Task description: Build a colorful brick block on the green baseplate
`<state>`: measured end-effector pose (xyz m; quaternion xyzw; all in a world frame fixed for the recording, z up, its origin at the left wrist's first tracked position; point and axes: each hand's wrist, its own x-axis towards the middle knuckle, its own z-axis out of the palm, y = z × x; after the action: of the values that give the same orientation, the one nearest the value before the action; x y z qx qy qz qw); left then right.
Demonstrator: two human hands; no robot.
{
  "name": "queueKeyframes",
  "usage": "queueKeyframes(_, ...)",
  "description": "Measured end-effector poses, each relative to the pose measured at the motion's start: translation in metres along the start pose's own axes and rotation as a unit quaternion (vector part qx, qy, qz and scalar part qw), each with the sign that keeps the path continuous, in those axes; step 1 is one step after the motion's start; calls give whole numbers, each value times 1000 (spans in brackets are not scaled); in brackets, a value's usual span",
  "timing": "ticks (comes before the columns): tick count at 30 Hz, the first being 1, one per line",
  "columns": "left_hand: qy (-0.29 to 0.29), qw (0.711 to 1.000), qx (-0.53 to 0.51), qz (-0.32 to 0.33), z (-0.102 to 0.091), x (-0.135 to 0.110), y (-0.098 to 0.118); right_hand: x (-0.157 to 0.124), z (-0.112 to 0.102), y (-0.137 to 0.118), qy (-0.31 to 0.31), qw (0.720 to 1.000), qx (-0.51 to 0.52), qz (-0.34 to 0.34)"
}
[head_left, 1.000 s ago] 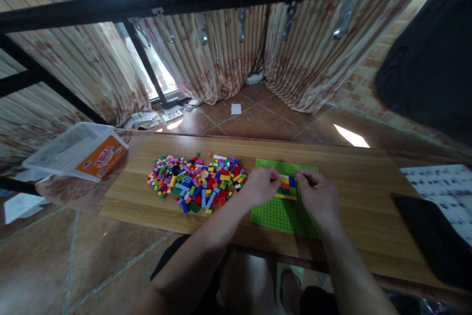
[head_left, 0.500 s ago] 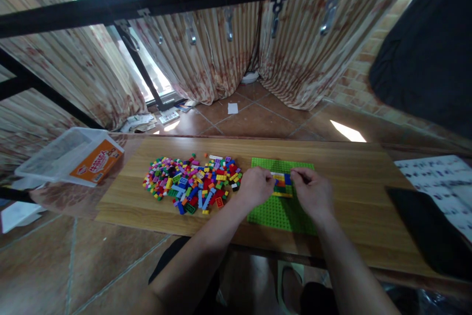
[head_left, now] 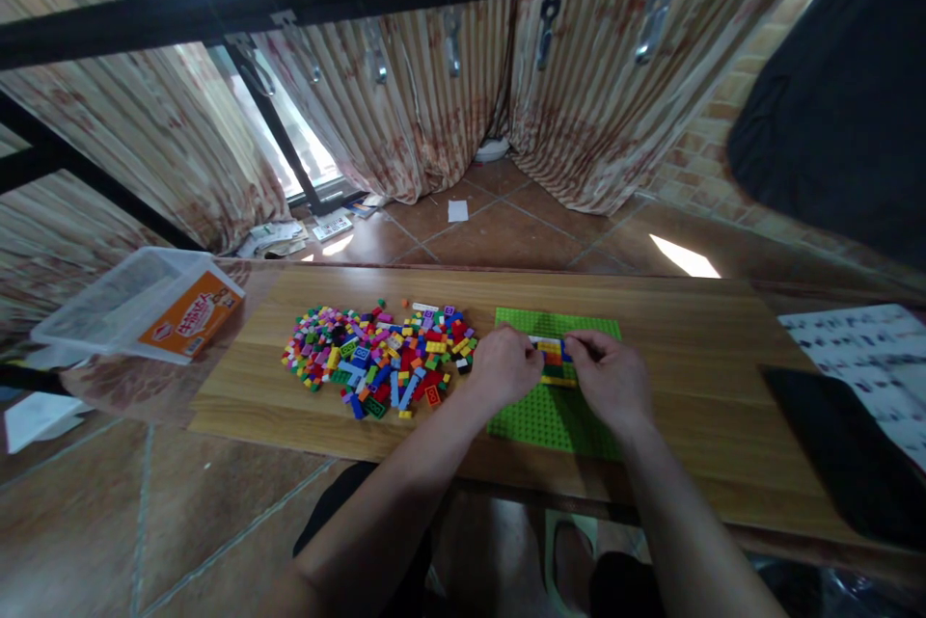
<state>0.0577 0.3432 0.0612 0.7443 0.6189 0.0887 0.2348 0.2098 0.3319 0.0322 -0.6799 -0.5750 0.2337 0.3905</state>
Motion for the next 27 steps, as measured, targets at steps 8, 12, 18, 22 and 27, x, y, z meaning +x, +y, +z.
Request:
queueKeyframes(8,3,1000,-8,7,4,-1,-1,0,0,-2,-17,1000,-3,-3)
queueKeyframes(12,11,1000,-2,15,2,1,-4,0,-1,-1,-17,1000,-1,9)
queueKeyframes(18,6,1000,15,12,-3,2,-5,0,0,0,-21,1000,-3,9)
queueKeyframes(22,2,1000,3,16,-1,2,-5,0,-1,-1,-18,1000,-10,8)
queueKeyframes(27,12,999,-27,13,3,3,-7,0,-1,-1,-12,1000,-4,-1)
